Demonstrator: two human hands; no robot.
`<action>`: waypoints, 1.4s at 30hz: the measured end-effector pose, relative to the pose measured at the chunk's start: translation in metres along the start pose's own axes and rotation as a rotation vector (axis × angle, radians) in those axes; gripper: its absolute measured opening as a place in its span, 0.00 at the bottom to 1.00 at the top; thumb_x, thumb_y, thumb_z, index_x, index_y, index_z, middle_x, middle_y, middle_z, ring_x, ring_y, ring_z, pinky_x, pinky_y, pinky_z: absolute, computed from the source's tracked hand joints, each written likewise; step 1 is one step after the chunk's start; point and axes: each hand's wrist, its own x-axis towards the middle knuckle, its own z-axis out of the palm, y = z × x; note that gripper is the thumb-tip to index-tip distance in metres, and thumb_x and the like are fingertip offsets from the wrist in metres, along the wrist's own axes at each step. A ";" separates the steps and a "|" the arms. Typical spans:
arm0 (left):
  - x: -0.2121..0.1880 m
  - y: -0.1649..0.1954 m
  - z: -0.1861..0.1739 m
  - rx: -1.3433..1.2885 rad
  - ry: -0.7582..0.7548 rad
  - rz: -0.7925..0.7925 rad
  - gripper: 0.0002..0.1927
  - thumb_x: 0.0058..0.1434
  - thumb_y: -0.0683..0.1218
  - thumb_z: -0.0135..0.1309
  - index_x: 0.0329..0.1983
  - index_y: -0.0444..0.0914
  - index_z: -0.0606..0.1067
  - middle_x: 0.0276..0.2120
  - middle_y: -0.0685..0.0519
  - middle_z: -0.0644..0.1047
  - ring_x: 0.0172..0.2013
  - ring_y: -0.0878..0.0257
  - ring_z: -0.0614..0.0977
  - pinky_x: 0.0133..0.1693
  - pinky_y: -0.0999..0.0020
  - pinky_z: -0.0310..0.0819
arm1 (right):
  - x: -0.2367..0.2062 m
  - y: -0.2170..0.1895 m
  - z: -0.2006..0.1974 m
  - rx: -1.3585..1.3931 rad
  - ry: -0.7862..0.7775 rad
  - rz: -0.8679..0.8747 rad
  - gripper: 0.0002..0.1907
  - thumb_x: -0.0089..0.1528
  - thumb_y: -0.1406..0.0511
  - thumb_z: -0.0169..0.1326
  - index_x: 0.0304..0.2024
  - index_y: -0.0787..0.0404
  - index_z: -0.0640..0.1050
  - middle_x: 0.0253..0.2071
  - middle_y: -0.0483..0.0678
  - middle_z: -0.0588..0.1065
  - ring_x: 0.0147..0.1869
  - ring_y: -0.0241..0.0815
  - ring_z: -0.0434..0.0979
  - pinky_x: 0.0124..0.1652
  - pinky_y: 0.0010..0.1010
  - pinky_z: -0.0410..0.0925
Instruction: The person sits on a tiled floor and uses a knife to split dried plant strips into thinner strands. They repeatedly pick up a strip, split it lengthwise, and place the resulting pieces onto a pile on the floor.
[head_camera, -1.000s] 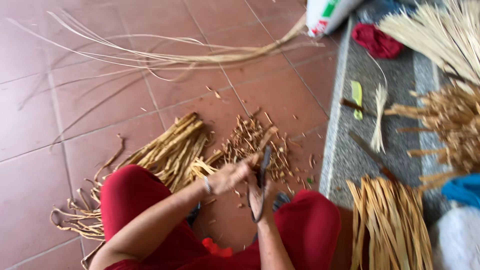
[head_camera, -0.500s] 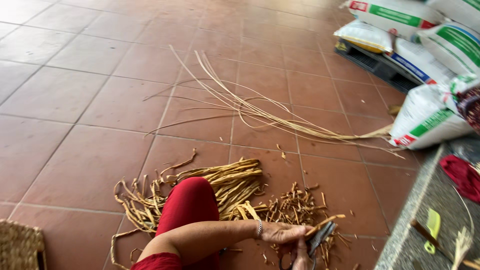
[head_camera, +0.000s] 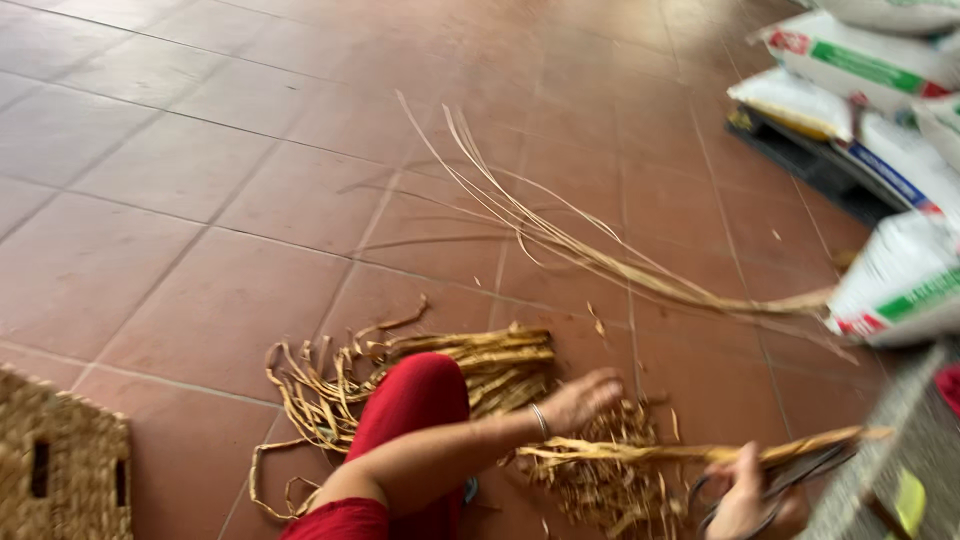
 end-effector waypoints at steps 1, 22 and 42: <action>0.007 0.000 0.008 -0.137 0.037 0.051 0.39 0.70 0.69 0.39 0.74 0.41 0.60 0.72 0.43 0.63 0.71 0.49 0.62 0.68 0.50 0.59 | 0.015 -0.013 -0.018 0.004 0.016 -0.052 0.07 0.74 0.67 0.56 0.48 0.66 0.73 0.32 0.50 0.75 0.29 0.37 0.75 0.29 0.24 0.67; -0.047 0.037 0.065 -0.295 0.011 -0.053 0.19 0.81 0.48 0.37 0.69 0.34 0.64 0.48 0.40 0.77 0.43 0.53 0.81 0.47 0.55 0.77 | -0.230 -0.031 -0.565 -0.098 1.267 -0.286 0.13 0.78 0.63 0.55 0.41 0.65 0.74 0.28 0.47 0.73 0.29 0.40 0.76 0.33 0.32 0.70; -0.063 0.042 0.040 -0.563 0.141 0.053 0.10 0.84 0.43 0.43 0.63 0.36 0.66 0.44 0.44 0.77 0.41 0.55 0.80 0.51 0.56 0.79 | -0.382 -0.009 -0.587 -0.265 1.541 -0.044 0.18 0.77 0.55 0.57 0.43 0.63 0.72 0.36 0.47 0.75 0.40 0.42 0.83 0.33 0.26 0.66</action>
